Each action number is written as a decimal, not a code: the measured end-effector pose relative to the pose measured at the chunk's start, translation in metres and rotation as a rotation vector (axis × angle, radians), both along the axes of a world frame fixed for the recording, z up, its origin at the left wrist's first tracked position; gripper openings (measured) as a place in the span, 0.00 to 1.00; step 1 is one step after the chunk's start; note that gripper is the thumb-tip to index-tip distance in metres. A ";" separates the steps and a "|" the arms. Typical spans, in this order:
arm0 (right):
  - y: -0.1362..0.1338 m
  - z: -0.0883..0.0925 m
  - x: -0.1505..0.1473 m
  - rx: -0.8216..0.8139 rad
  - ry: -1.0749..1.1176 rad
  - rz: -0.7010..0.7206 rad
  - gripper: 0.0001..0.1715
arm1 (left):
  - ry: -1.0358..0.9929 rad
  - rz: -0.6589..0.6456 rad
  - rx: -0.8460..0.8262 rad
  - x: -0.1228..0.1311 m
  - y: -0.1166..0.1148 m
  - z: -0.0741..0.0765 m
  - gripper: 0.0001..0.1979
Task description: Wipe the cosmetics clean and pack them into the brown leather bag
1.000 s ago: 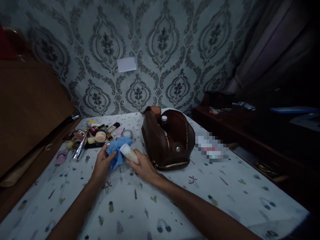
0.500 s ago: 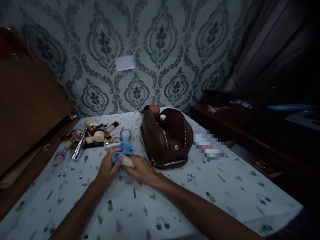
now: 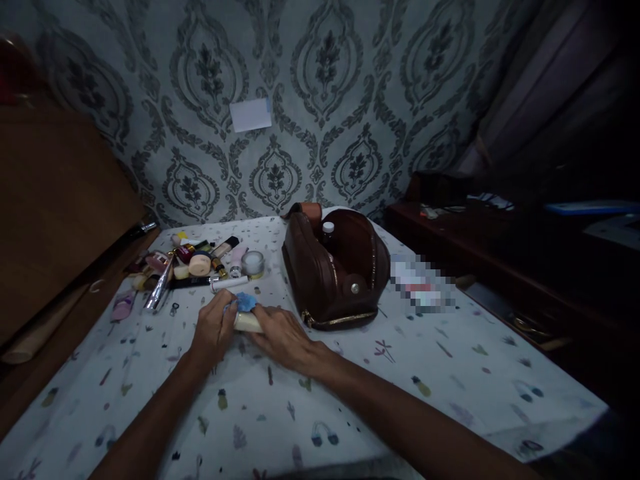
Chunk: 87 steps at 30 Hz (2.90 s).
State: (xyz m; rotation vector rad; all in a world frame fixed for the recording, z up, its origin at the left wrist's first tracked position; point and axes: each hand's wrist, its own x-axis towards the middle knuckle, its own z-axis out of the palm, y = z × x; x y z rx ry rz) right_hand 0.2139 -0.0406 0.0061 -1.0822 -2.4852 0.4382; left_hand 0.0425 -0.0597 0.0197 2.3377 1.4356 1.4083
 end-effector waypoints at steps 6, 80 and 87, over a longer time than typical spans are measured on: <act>-0.008 0.004 -0.005 0.040 -0.074 -0.045 0.11 | -0.091 0.103 -0.113 0.004 0.000 0.001 0.17; 0.001 -0.006 -0.002 0.001 0.510 0.003 0.26 | -0.388 0.149 -0.303 -0.014 0.017 -0.001 0.20; 0.002 -0.002 -0.001 -0.319 0.556 0.001 0.23 | -0.415 0.133 -0.292 -0.015 0.017 0.000 0.19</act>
